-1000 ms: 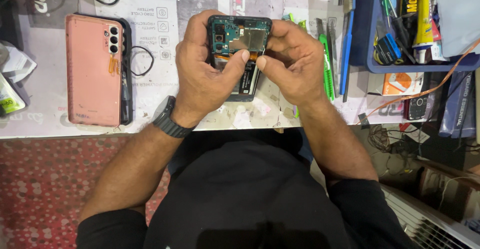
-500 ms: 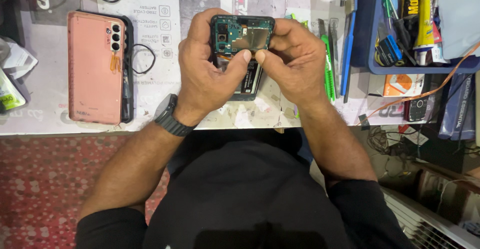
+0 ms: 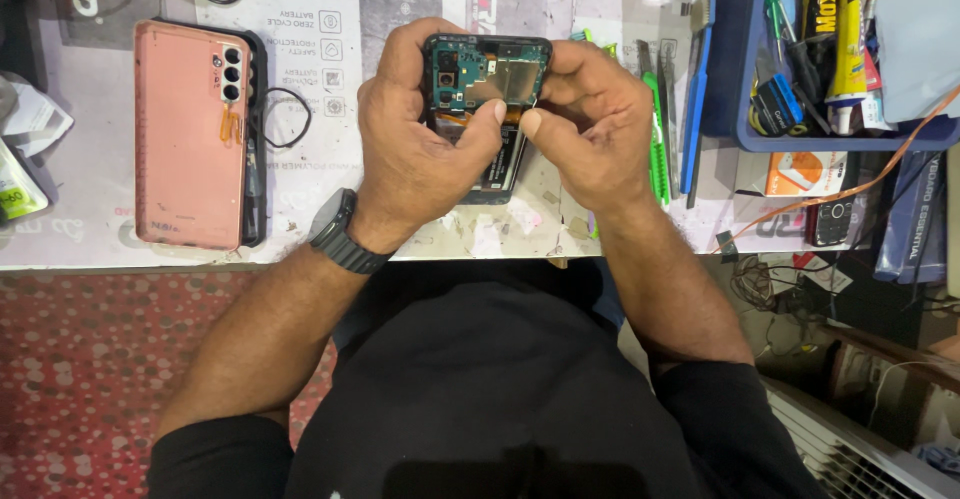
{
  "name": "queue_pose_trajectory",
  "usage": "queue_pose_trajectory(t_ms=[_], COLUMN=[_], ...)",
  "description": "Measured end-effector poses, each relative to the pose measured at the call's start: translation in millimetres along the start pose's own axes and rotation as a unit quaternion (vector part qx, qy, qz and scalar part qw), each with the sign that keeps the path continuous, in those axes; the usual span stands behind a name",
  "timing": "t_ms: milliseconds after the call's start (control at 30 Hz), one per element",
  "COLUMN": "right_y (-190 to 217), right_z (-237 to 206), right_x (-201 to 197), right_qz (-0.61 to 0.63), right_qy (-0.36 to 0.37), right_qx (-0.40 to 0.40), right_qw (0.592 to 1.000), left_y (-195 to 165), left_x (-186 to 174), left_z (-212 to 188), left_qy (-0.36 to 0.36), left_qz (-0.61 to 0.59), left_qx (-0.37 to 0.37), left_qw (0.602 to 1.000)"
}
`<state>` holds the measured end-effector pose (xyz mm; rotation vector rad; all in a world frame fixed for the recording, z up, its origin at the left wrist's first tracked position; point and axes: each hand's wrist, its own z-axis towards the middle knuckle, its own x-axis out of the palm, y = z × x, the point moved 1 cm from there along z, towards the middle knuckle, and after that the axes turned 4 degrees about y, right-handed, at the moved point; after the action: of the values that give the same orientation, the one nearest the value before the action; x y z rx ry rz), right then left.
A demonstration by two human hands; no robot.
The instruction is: The person cleans the internal components of a disassembled smartphone using a toothbrush and tweezers. They brush the motherboard and battery area, then use tweezers to adjust small parts and connectors.
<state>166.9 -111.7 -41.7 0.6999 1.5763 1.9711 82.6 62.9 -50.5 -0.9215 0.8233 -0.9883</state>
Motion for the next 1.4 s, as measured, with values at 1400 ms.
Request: queue_pose_trajectory(t_ms=[1400], right_y=[-3.2], right_z=[1.0], right_x=[5.0], right_qz=[0.002], right_qy=[-0.027], right_qx=[-0.003], right_qw=[1.0], left_y=[-2.1], left_x=[0.4], left_z=[-2.2], left_qy=[-0.012], left_qz=[0.005], left_qx=[0.02], left_qw=[1.0])
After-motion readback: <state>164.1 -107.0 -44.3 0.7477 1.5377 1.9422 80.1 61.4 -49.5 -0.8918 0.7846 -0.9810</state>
